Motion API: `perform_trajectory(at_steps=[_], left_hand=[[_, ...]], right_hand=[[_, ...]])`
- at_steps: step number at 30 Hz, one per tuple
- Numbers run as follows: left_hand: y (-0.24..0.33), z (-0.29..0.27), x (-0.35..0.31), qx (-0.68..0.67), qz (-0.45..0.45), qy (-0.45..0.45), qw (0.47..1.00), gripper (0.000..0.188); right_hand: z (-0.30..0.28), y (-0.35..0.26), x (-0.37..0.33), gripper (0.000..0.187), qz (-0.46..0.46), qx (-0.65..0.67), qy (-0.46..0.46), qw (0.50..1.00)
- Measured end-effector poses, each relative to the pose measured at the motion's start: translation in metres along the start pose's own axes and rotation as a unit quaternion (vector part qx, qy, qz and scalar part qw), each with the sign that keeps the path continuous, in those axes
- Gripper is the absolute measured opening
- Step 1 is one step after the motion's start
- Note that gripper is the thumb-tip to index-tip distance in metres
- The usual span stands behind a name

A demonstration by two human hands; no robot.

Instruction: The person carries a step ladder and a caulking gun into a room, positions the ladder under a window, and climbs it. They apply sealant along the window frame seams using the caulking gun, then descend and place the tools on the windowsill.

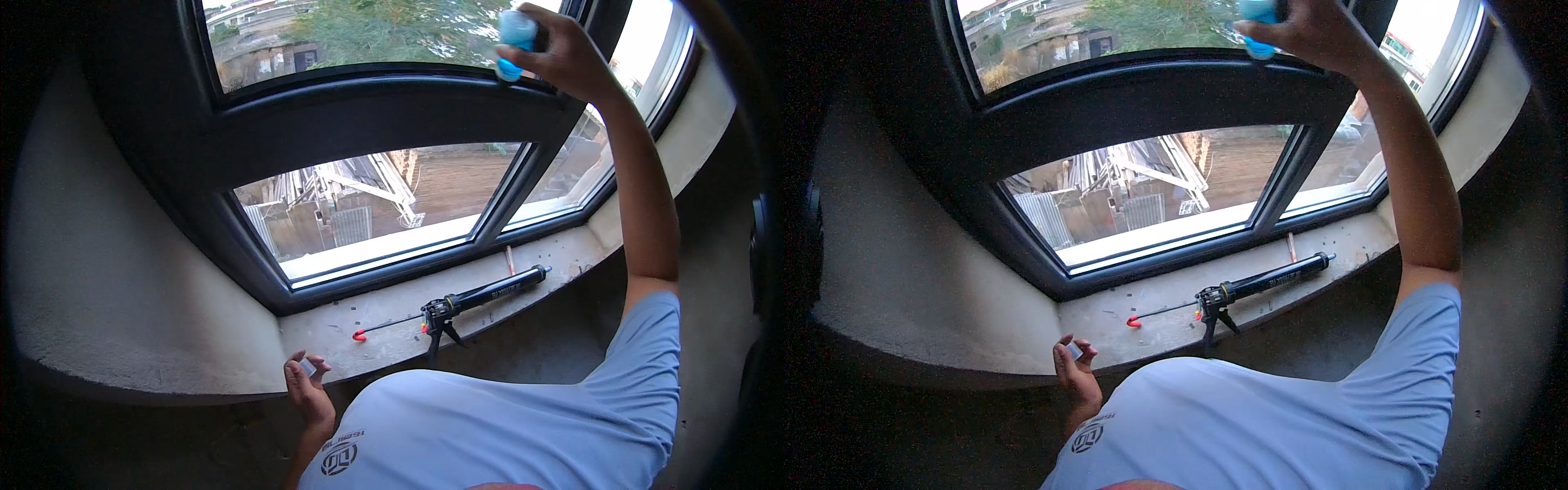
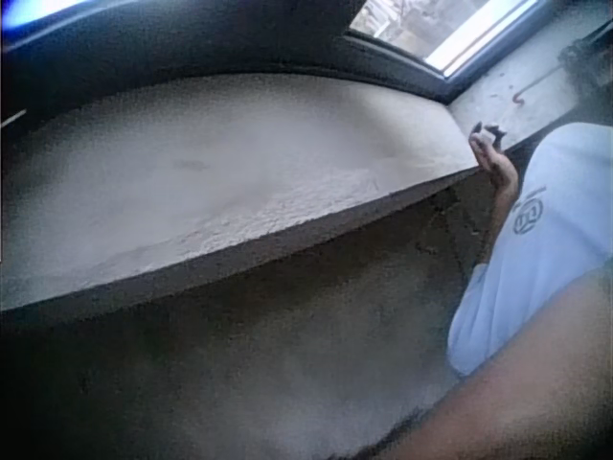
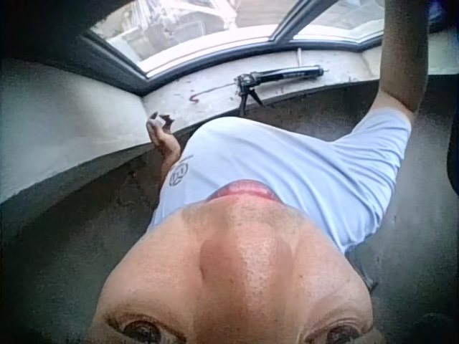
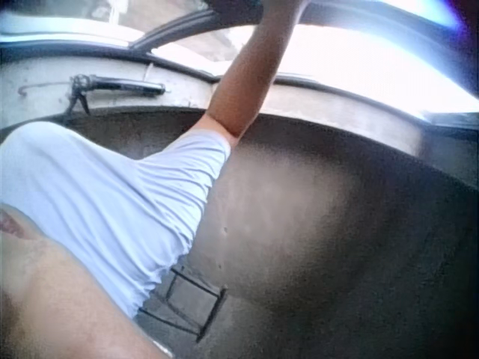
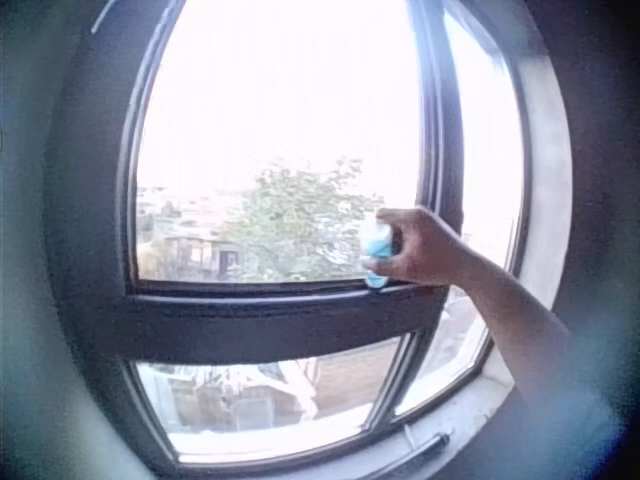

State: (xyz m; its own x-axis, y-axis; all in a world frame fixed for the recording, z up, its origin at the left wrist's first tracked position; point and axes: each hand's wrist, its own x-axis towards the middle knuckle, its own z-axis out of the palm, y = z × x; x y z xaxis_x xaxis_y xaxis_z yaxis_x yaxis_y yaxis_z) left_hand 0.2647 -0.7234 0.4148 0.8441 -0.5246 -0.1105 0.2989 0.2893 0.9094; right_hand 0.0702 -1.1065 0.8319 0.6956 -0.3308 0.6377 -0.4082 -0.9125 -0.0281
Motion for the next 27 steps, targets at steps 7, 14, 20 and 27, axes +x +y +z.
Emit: perform_trajectory(at_steps=[7, 14, 20, 27], left_hand=[[0.001, 0.016, 0.0, 0.01, 0.001, -0.021, 1.0, 0.045], [-0.009, 0.011, -0.001, -0.008, 0.019, 0.022, 1.0, 0.048], [-0.006, -0.01, -0.002, 0.042, -0.006, 0.072, 0.997, 0.047], [-0.003, 0.006, 0.005, 0.119, -0.008, 0.014, 0.993, 0.043]], right_hand=[[0.057, -0.066, 0.072, 0.047, -0.193, 0.189, -0.002, 0.963], [0.042, -0.015, 0.044, 0.051, -0.031, 0.365, -0.025, 0.93], [-0.008, 0.024, -0.014, 0.039, 0.086, 0.02, 0.068, 0.994], [0.056, -0.052, 0.069, 0.053, -0.158, 0.14, -0.03, 0.977]])
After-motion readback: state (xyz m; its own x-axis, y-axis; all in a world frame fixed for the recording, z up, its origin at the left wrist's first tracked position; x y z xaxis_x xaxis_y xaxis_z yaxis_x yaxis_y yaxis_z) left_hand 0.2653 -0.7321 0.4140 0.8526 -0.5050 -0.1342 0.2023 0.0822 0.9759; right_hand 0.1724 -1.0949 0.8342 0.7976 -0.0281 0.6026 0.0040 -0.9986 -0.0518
